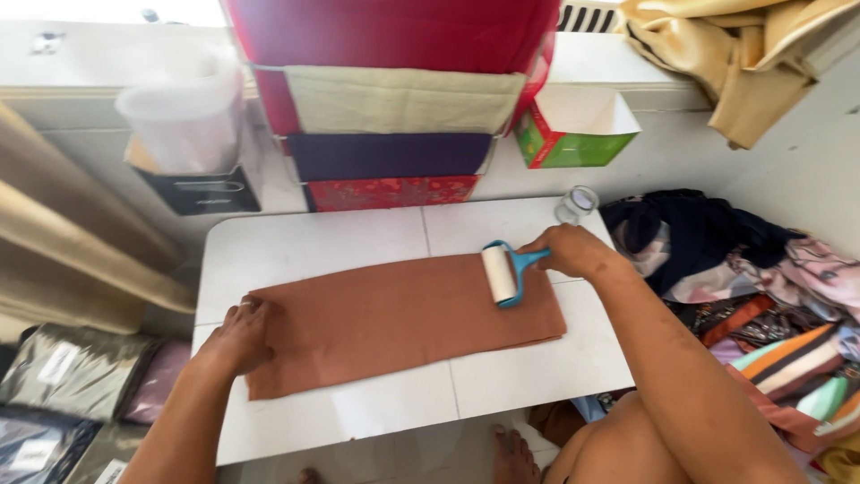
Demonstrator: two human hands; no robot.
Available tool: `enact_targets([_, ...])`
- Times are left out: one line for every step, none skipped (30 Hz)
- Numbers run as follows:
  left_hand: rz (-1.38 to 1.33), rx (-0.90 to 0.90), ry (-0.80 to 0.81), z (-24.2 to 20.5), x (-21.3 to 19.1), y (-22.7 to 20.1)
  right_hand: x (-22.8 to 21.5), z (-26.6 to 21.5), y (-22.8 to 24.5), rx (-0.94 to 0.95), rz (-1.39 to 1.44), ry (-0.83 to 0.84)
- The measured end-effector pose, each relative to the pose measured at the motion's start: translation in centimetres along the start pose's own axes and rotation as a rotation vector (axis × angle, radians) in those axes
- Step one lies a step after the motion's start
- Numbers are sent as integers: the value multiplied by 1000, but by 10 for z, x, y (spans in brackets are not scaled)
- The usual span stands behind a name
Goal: The person uses a lint roller on a piece of brown fabric on a table, folds the fabric, and places it inside a clear plastic adhesive bag.
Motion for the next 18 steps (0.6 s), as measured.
enact_targets([-4, -16, -1, 0, -1, 4, -9, -6, 27, -16, -1, 2])
enact_targets([-41, -3, -8, 0, -1, 7, -19, -13, 57, -153, 23, -16])
enact_targets([-79, 10, -16, 1, -3, 10, -30, -21, 86, -290, 47, -34])
enact_targets([-84, -3, -21, 0, -3, 10, -25, -14, 105, -305, 45, -35])
enact_targets([-85, 12, -12, -1, -3, 9, -21, -9, 128, -424, 18, -37])
enact_targets([-86, 26, -2, -2, -4, 9, -17, -4, 150, -542, -8, -37])
enact_targets([-91, 12, -6, -11, -13, 4, -14, 2, 164, -558, -11, -37])
enact_targets([-109, 23, -4, -20, -22, -1, -11, 8, 178, -569, 2, -34])
enact_targets([-127, 33, -3, -28, -31, -6, -7, 14, 193, -580, 14, -31])
enact_targets([-135, 16, -2, -32, -36, -4, -5, 19, 200, -598, 12, -25])
enact_targets([-195, 19, -29, -35, -42, -2, -2, 25, 206, -563, -77, -42])
enact_targets([-256, 21, -61, -38, -50, 1, -2, 33, 213, -529, -167, -66])
enact_targets([-262, 2, -67, -43, -54, 3, -6, 30, 222, -550, -170, -66])
enact_targets([-300, 11, -72, -47, -59, 3, -10, 27, 229, -542, -195, -62])
enact_targets([-337, 21, -77, -51, -64, 3, -14, 24, 235, -535, -219, -59])
enact_targets([-342, 10, -81, -57, -68, 5, -25, 14, 256, -547, -222, -59])
enact_targets([-356, 17, -93, -64, -73, 6, -35, 4, 277, -608, -146, -16])
enact_targets([-369, 30, -103, -68, -78, 4, -44, -7, 295, -662, -69, 27])
Point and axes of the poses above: each hand's wrist, its own z-axis towards the middle knuckle, its own x-axis out of the palm, y = z × x, the point moved 3 cm from there along z, towards the middle knuckle, and after that the axes turned 10 degrees about -z, right-handed, at the moved point
